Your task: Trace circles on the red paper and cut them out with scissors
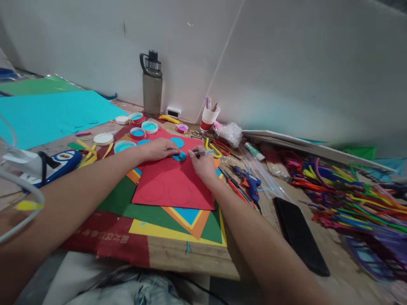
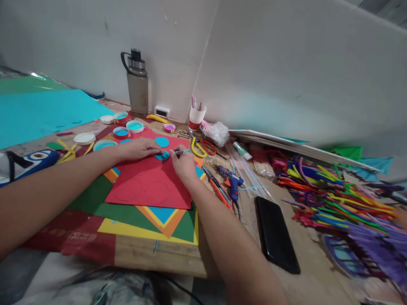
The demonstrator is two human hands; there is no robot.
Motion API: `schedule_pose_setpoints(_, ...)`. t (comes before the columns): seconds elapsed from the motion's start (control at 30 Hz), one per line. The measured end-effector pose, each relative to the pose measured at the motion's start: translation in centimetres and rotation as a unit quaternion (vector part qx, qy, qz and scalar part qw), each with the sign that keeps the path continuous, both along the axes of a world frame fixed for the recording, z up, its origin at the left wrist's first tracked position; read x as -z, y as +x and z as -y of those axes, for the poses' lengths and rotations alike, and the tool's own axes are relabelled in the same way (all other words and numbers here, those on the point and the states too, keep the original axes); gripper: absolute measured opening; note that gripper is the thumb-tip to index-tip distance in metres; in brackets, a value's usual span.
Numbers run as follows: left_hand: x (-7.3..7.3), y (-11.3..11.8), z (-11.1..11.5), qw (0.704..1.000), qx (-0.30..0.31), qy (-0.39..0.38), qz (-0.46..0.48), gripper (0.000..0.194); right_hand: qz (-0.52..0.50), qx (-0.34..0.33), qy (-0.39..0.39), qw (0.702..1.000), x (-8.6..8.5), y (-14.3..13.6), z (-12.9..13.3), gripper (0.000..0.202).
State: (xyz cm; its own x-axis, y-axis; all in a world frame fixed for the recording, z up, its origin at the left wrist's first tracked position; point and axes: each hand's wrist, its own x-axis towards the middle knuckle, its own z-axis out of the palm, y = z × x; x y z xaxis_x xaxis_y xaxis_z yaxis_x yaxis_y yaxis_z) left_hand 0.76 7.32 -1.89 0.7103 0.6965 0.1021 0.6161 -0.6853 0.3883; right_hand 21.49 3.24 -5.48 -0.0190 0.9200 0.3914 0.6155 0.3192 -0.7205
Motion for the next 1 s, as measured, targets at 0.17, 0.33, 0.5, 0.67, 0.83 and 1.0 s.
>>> schedule_pose_setpoints(0.17, -0.3, 0.0, -0.1, 1.000, 0.013, 0.006, -0.021, 0.033, 0.012, -0.003, 0.001, 1.000, 0.0, 0.0, 0.1, 0.020)
schedule_pose_setpoints(0.33, -0.2, 0.1, 0.2, 0.999, 0.045, 0.016, -0.009, 0.030, 0.025, -0.010, 0.000, 1.000, -0.3, -0.1, 0.3, 0.020)
schedule_pose_setpoints(0.5, 0.3, 0.0, -0.2, 0.998, 0.059, 0.019, 0.006, 0.027, 0.043, -0.010, -0.002, 0.999, -0.4, -0.2, 0.3, 0.019)
schedule_pose_setpoints(0.67, 0.8, -0.2, -0.6, 0.996, 0.080, 0.031, 0.009, 0.024, 0.059, -0.020, 0.009, 0.998, -0.3, -0.2, 0.4, 0.022)
schedule_pose_setpoints(0.83, 0.7, -0.2, -0.7, 0.997, 0.064, 0.031, -0.010, 0.025, 0.063, -0.034, 0.018, 0.997, -0.2, -0.2, 0.7, 0.023)
schedule_pose_setpoints(1.0, 0.9, -0.1, -0.9, 0.996, 0.064, 0.054, -0.016, 0.022, 0.067, -0.037, 0.017, 0.997, -0.4, -0.4, 1.1, 0.022)
